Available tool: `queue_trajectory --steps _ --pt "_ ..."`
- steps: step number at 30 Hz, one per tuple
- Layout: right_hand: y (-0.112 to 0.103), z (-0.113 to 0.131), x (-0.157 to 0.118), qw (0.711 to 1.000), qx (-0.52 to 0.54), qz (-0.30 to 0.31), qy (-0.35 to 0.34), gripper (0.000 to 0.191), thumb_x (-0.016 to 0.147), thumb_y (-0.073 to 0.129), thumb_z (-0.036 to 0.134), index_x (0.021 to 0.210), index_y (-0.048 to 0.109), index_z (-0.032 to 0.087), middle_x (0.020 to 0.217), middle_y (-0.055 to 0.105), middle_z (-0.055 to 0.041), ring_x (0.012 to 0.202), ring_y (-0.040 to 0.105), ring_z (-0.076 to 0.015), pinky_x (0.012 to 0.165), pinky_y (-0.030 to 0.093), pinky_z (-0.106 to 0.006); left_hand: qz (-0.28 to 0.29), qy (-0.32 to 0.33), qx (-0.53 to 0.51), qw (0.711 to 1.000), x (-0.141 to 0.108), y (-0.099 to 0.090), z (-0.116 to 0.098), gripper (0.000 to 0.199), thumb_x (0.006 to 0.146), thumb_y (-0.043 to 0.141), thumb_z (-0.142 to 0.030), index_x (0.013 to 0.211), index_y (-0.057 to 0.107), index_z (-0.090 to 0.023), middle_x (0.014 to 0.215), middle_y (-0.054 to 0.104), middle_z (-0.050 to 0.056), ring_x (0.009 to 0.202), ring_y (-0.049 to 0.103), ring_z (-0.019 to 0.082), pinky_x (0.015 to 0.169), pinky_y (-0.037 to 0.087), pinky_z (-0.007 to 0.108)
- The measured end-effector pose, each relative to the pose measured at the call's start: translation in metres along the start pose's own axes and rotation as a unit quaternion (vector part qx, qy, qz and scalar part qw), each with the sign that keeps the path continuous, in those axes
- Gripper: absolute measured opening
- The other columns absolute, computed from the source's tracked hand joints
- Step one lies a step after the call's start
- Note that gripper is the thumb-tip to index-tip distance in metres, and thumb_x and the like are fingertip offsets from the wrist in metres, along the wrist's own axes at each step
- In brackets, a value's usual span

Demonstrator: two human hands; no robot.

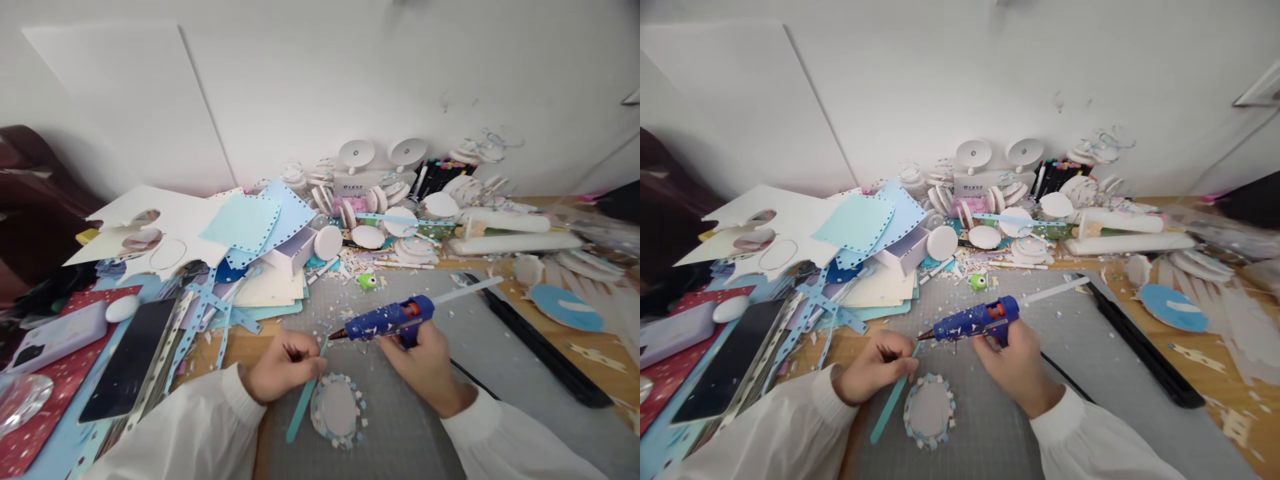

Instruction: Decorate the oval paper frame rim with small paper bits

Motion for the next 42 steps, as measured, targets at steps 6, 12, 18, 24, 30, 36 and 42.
queue_trajectory --steps 6,12,18,24,30,36,42 --pt "-0.0056 -0.0005 0.0036 0.999 -0.022 0.002 0.034 0.02 0.064 0.058 0.032 0.058 0.042 0.024 0.041 0.049 0.0041 0.036 0.046 -0.0135 0.04 0.038 -0.026 -0.008 -0.007 -0.014 1.0 -0.0002 0.0003 -0.005 0.043 0.072 0.059 -0.043 0.044 0.046 -0.014 0.044 0.038 -0.002 0.042 0.032 0.006 0.042 0.022 0.021" --pt "-0.0065 -0.002 0.005 0.998 -0.035 0.006 0.054 0.018 0.062 0.057 0.034 0.059 0.042 0.025 0.043 0.049 0.0028 0.039 0.048 -0.0155 0.042 0.04 -0.028 -0.014 0.0 -0.018 1.0 -0.001 -0.0002 -0.0048 0.041 0.07 0.061 -0.04 0.042 0.046 -0.014 0.043 0.037 -0.003 0.042 0.033 0.006 0.042 0.023 0.021" --pt "-0.0052 -0.0036 0.0027 0.998 -0.04 0.008 0.045 0.018 0.064 0.056 0.033 0.059 0.041 0.025 0.043 0.048 0.0032 0.038 0.046 -0.0146 0.042 0.039 -0.028 -0.009 0.002 -0.031 0.999 -0.0017 0.0011 -0.0047 0.04 0.07 0.061 -0.037 0.042 0.043 -0.015 0.043 0.033 -0.004 0.041 0.03 0.006 0.042 0.021 0.022" --pt "-0.0083 -0.0062 0.0028 0.996 -0.058 0.01 0.066 0.02 0.063 0.057 0.035 0.06 0.04 0.025 0.043 0.049 0.0022 0.04 0.047 -0.0161 0.043 0.039 -0.029 0.004 -0.007 -0.035 0.999 -0.0016 0.0037 -0.0049 0.041 0.069 0.06 -0.039 0.043 0.038 -0.016 0.045 0.029 -0.005 0.043 0.027 0.006 0.043 0.02 0.022" --pt "-0.0093 -0.0044 0.002 0.995 -0.068 0.014 0.065 0.019 0.063 0.056 0.037 0.059 0.04 0.026 0.042 0.047 0.0024 0.041 0.049 -0.0169 0.045 0.041 -0.03 0.015 -0.001 -0.033 0.999 -0.0015 0.0045 -0.0065 0.038 0.069 0.059 -0.034 0.044 0.038 -0.015 0.046 0.03 -0.005 0.044 0.026 0.005 0.042 0.019 0.022" --pt "-0.0079 -0.0047 0.0002 0.994 -0.081 0.026 0.066 0.02 0.063 0.055 0.037 0.058 0.039 0.026 0.042 0.045 0.0034 0.04 0.047 -0.0162 0.045 0.04 -0.029 0.02 -0.001 -0.036 0.999 -0.0013 0.0047 -0.0074 0.038 0.07 0.059 -0.035 0.044 0.039 -0.015 0.045 0.03 -0.005 0.043 0.026 0.005 0.042 0.019 0.022" --pt "-0.0063 -0.0077 -0.0024 0.995 -0.076 0.028 0.062 0.022 0.063 0.057 0.036 0.059 0.038 0.025 0.044 0.045 0.0036 0.042 0.046 -0.0156 0.047 0.041 -0.029 0.028 0.002 -0.035 0.999 -0.0021 0.0052 -0.0071 0.038 0.072 0.057 -0.033 0.045 0.036 -0.016 0.046 0.029 -0.005 0.044 0.025 0.005 0.043 0.019 0.022"
Point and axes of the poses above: each hand's wrist, its own x-axis towards the middle knuckle, its own y-axis out of the palm, z = x × y, the point moved 4 cm from there along x, towards the middle knuckle
